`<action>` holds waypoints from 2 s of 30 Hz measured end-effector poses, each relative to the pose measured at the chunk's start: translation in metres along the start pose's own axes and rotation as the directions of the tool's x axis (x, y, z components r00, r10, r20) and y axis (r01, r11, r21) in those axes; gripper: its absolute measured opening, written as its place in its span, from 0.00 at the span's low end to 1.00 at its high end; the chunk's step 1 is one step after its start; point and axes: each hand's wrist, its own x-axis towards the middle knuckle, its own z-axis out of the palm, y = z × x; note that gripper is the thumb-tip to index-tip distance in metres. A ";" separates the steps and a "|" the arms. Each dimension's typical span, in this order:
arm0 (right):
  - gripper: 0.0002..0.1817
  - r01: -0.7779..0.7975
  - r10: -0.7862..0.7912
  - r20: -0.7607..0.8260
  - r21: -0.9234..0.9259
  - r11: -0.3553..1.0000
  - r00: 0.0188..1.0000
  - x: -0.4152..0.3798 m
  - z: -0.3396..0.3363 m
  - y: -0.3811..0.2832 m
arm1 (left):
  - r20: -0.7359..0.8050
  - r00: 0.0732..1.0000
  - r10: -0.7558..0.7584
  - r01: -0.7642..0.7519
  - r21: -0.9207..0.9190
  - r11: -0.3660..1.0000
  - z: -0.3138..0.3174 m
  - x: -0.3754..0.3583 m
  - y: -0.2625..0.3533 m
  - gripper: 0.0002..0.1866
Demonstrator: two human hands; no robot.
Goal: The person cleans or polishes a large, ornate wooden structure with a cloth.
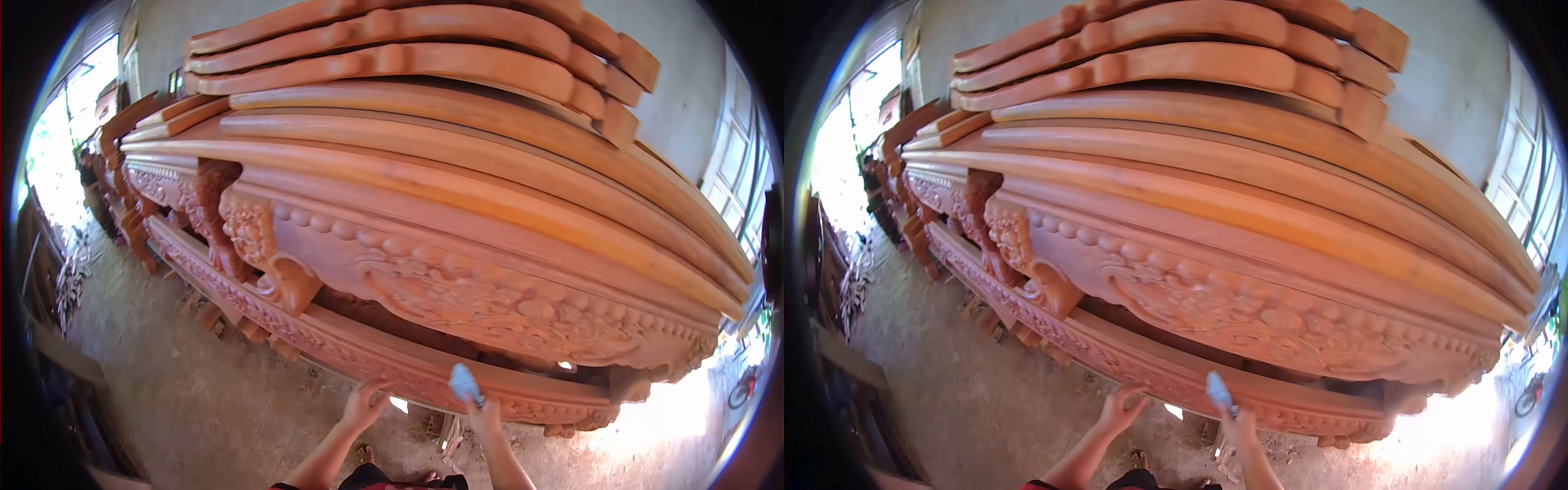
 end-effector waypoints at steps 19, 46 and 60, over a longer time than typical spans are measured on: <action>0.24 0.079 -0.255 -0.175 -0.662 0.745 0.951 0.033 0.023 0.049 | 0.166 0.986 0.023 -0.134 0.698 0.704 -0.030 0.115 -0.080 0.36; 0.24 0.024 -0.228 -0.129 -0.822 0.569 0.965 0.030 0.006 0.079 | 0.180 0.982 -0.053 -0.087 0.684 0.725 -0.030 0.122 -0.085 0.36; 0.26 0.274 -0.392 -0.070 -0.603 0.749 0.917 -0.028 -0.028 0.083 | 0.203 0.973 -0.110 -0.057 0.674 0.736 -0.026 0.122 -0.087 0.34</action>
